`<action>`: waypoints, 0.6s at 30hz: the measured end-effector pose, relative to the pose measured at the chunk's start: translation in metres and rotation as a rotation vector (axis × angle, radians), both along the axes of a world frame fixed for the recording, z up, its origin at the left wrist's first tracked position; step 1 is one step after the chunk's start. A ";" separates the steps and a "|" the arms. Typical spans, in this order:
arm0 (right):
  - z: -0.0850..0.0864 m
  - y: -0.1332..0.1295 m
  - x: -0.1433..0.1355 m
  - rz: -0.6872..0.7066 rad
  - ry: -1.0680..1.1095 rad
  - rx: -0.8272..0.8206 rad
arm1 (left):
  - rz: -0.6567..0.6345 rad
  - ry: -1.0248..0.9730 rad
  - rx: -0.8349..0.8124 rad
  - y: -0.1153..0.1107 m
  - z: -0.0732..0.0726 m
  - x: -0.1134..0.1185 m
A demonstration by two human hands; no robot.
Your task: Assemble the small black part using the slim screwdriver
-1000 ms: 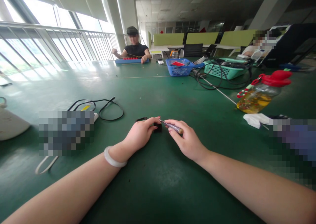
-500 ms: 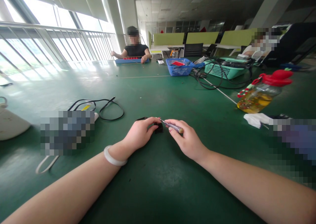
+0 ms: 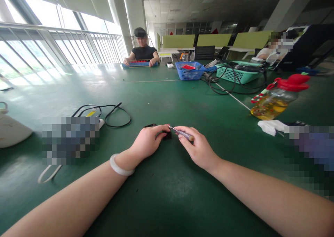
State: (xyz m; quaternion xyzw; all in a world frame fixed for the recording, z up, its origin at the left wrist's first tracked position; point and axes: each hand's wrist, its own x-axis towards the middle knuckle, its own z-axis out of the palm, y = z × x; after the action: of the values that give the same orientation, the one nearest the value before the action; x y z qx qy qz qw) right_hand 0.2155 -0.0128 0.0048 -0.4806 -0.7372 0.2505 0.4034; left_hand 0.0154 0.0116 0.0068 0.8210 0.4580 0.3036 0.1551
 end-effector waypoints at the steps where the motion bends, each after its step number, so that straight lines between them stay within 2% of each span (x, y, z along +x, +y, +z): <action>1: 0.000 0.000 0.000 -0.001 -0.001 0.001 | -0.007 0.007 -0.002 0.000 0.000 0.000; 6: 0.000 0.001 -0.001 0.003 -0.001 -0.001 | -0.040 0.020 0.063 -0.002 0.002 0.001; 8: 0.001 0.000 -0.001 0.003 0.004 -0.009 | 0.042 0.014 0.118 -0.002 0.002 0.000; 12: 0.002 0.000 -0.001 0.000 0.012 -0.024 | 0.316 0.083 0.177 0.003 0.001 -0.005; 14: 0.002 -0.001 0.000 0.002 0.013 -0.026 | 0.365 0.169 0.165 0.006 -0.002 -0.008; 18: 0.002 -0.001 -0.001 0.001 0.015 -0.018 | 0.364 0.266 0.134 0.009 -0.009 -0.011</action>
State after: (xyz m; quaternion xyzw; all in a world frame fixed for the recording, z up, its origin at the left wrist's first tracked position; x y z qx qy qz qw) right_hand 0.2150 -0.0136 0.0072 -0.4821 -0.7321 0.2609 0.4044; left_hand 0.0047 0.0208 -0.0019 0.7662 0.5936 0.2454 -0.0187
